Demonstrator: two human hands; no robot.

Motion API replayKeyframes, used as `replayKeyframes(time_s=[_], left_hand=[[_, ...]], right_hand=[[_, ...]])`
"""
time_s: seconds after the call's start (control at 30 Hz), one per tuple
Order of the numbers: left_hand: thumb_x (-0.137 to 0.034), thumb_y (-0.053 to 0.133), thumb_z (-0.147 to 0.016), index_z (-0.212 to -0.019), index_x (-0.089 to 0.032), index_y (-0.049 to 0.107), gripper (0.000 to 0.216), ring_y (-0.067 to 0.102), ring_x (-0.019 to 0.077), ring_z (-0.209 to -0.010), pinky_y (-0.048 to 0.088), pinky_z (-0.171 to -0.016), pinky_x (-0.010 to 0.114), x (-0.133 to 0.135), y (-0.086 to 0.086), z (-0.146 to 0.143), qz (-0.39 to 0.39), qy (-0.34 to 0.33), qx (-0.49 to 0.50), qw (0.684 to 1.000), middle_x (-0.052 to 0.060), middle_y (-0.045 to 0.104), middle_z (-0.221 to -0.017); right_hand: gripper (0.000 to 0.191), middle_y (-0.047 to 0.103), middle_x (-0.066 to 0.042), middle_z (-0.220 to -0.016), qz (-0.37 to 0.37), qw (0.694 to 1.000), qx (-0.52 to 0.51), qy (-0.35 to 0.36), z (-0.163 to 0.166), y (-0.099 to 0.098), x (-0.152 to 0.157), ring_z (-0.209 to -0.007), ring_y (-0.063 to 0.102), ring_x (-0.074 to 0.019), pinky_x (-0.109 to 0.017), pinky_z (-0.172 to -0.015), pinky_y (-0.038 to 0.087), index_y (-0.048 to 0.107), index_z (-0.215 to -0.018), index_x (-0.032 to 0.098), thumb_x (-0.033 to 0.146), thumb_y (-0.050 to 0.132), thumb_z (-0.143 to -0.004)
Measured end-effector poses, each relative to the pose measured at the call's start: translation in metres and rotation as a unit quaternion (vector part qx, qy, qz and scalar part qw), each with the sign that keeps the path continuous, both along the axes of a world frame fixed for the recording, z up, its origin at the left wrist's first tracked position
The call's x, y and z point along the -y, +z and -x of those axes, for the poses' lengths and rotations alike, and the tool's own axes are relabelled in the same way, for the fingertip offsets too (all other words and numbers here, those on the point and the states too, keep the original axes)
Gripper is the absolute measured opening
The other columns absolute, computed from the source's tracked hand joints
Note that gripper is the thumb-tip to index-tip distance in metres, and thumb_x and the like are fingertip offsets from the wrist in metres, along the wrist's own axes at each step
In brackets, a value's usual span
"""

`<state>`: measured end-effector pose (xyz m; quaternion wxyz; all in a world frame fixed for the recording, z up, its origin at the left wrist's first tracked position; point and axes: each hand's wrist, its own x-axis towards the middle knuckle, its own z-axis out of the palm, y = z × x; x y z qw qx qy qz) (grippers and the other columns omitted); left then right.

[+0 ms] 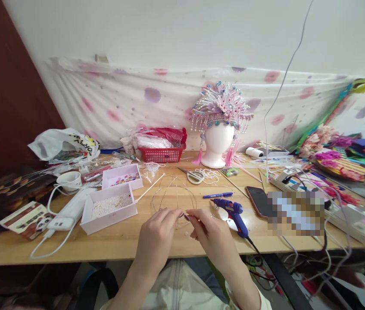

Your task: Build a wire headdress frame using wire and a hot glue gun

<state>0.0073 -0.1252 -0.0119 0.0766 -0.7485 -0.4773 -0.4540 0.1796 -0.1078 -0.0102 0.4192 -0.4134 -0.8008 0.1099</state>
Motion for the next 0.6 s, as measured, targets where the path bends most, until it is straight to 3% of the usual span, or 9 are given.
replayKeyframes(time_s=[0.13, 0.33, 0.5, 0.6], left_hand=[[-0.011, 0.047, -0.100, -0.103, -0.017, 0.067, 0.021, 0.076, 0.0186, -0.080, 0.058, -0.070, 0.027, -0.001, -0.001, 0.005, -0.018, 0.007, -0.005, 1.000, 0.004, 0.079, -0.091], [-0.012, 0.046, -0.100, -0.100, -0.017, 0.068, 0.022, 0.076, 0.0200, -0.075, 0.058, -0.062, 0.027, -0.001, 0.001, 0.003, -0.017, -0.020, -0.044, 0.999, 0.006, 0.079, -0.089], [-0.003, 0.043, -0.096, -0.100, -0.017, 0.069, 0.030, 0.077, 0.0190, -0.076, 0.059, -0.062, 0.026, -0.005, 0.012, 0.004, -0.010, -0.055, -0.063, 0.996, 0.004, 0.079, -0.089], [-0.002, 0.045, -0.094, -0.098, -0.017, 0.071, 0.030, 0.077, 0.0190, -0.075, 0.058, -0.060, 0.025, -0.008, 0.017, 0.007, 0.003, -0.068, -0.070, 0.995, 0.003, 0.078, -0.087]], right_hand=[[0.032, 0.079, -0.006, -0.073, 0.010, 1.000, -0.019, -0.008, -0.003, -0.003, 0.002, -0.050, 0.073, -0.0139, -0.019, -0.050, 0.053, 0.065, -0.103, 0.015, 0.031, 0.038, -0.106], [0.024, 0.079, -0.006, -0.077, 0.028, 0.999, -0.018, -0.001, -0.004, -0.002, 0.008, -0.040, 0.066, -0.0126, -0.020, -0.042, 0.047, 0.065, -0.102, 0.016, 0.023, 0.042, -0.102], [0.024, 0.080, -0.006, -0.084, 0.020, 1.000, 0.001, 0.004, -0.009, -0.002, 0.009, -0.070, 0.078, -0.0210, -0.024, -0.056, 0.053, 0.064, -0.099, 0.020, 0.017, 0.041, -0.100], [0.024, 0.081, -0.006, -0.085, 0.022, 1.000, 0.003, 0.005, -0.011, -0.002, 0.010, -0.076, 0.078, -0.0221, -0.025, -0.061, 0.055, 0.064, -0.099, 0.021, 0.018, 0.041, -0.101]])
